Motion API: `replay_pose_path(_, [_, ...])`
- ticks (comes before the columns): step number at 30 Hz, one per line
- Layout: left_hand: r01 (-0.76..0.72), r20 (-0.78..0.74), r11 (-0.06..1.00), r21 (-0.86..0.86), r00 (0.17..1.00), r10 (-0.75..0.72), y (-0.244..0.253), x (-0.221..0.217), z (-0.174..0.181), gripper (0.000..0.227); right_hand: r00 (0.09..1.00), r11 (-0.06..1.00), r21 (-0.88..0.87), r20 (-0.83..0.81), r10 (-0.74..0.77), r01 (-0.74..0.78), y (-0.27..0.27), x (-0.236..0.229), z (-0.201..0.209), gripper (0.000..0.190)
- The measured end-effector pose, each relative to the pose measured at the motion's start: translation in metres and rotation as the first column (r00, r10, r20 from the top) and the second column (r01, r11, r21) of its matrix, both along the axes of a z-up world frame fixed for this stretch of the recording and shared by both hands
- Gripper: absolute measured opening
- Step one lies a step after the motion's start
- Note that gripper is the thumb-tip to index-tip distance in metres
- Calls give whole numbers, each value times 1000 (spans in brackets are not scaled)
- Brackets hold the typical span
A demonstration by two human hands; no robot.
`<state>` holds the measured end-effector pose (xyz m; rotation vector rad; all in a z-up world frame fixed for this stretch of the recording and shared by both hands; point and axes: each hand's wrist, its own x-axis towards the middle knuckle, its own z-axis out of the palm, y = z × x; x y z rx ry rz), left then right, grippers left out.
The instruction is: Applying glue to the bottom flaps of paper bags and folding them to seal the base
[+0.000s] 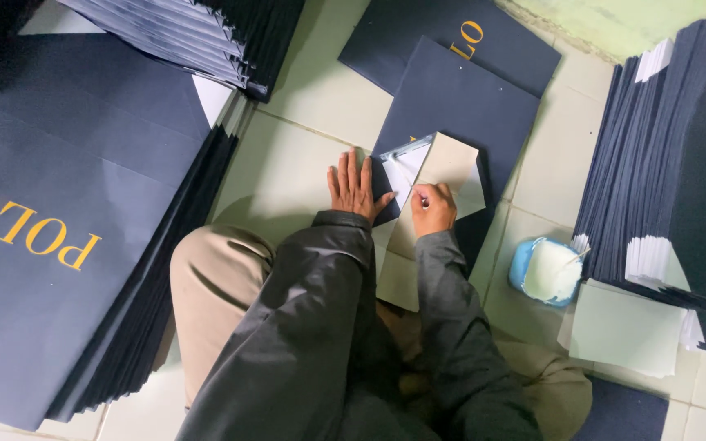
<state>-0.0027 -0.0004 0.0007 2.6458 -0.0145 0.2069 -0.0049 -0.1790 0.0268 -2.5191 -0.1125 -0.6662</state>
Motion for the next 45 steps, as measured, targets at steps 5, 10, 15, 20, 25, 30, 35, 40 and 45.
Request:
replay_pose_path(5, [16,-37,1000,7,999,-16,-1,4,-7,104,967,972,-116,172,-186,207,-74,40,-38,15])
replay_pose_path(10, [100,-39,994,46,994,-98,-3,3,2,105,952,950,-148,181,-247,274,-97,27,-41,14])
replay_pose_path(15, [240,-50,970,49,970,-237,-9,15,3,105,884,875,-178,231,-407,449,-117,5,-48,17])
replay_pose_path(20, [266,-91,964,-21,959,-267,-11,22,-4,107,893,893,-122,194,-407,434,-57,18,-36,16])
replay_pose_path(25, [275,-97,961,-24,956,-276,-7,20,3,104,907,914,-6,130,-401,405,-38,34,-46,15])
replay_pose_path(30, [256,-116,966,-41,959,-259,-8,18,3,103,853,862,-38,167,-494,506,-100,13,-63,17])
replay_pose_path(35, [256,-124,966,-40,958,-259,-10,17,1,102,871,870,-80,128,-474,486,-72,21,-57,16])
replay_pose_path(40, [224,-193,973,-61,953,-232,-16,14,6,104,934,940,49,102,-342,339,-36,37,-45,14])
replay_pose_path(45, [172,-187,982,-73,965,-183,-22,13,5,106,874,880,-49,149,-462,473,-94,21,-61,15])
